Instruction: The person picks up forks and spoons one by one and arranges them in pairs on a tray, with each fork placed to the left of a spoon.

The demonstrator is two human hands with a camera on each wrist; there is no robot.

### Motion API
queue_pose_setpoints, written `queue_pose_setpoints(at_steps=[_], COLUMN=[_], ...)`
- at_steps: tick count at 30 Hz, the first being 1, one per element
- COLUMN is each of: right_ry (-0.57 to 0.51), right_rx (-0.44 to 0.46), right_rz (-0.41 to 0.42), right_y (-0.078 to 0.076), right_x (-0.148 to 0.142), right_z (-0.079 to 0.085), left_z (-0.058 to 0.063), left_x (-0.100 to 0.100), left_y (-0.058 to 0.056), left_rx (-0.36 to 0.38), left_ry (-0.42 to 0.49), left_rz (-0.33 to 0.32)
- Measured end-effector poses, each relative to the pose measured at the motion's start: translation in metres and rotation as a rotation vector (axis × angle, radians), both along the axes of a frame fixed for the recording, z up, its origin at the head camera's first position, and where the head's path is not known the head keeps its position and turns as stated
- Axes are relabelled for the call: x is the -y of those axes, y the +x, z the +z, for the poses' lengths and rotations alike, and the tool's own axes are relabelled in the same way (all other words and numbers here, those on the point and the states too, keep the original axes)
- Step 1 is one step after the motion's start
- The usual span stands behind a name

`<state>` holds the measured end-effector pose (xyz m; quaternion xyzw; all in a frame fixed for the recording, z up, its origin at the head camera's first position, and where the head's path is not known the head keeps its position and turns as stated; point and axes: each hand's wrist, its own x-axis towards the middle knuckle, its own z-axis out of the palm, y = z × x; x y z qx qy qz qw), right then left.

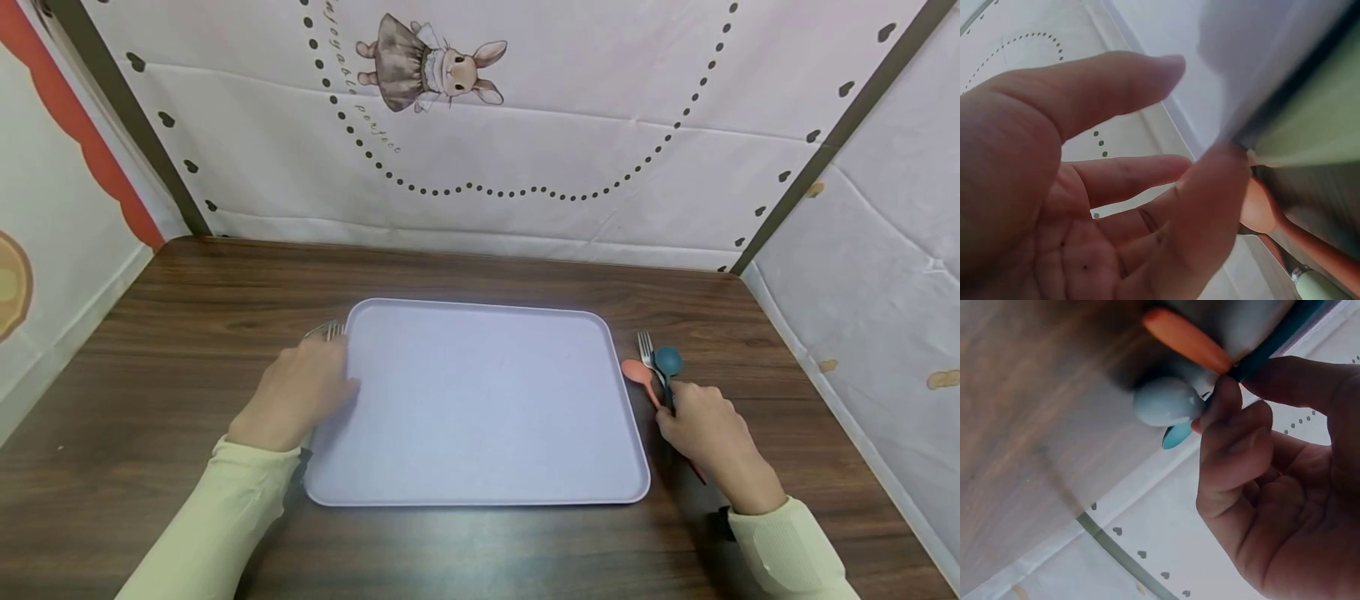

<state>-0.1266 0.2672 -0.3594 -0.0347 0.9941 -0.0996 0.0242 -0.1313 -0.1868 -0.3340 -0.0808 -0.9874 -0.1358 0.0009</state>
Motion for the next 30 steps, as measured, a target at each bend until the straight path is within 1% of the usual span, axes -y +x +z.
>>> queue_pose_setpoints(at_steps=[4,8,14,17,20,27,30], right_ry=[0.002,-0.006,-0.028,-0.039,-0.056,-0.078,-0.091], right_rx=[0.014,-0.017,-0.023,-0.042,-0.074,-0.210,-0.237], right_rz=[0.002,0.022,0.027,0.032,0.038,0.088,0.108], right_y=[-0.0010,-0.0021,-0.0023,-0.0021,-0.0018,-0.0014,-0.0005], right_x=[0.0003,0.0001,0.0001,-0.0004,-0.0015,0.0024,0.0063], right_z=[0.0013,0.0005,-0.0003,-0.0004,-0.0005,0.0021,0.0039], left_z=[-0.0005,-0.0019,-0.0047,-0.0055,-0.0055,-0.0046,-0.0050], left_x=[0.0024,0.0036,0.0042,0.0039,0.0035,0.0035,0.0032], left_y=[-0.0011,-0.0016,-0.0017,-0.0024,-0.0029,-0.0028,-0.0033], left_rx=[0.021,0.020,0.030,0.029,0.029,0.036,0.032], left_ry=[0.010,0.014,0.006,0.002,-0.003,-0.001,-0.002], left_rz=[-0.003,-0.004,0.004,0.007,0.003,-0.007,-0.014])
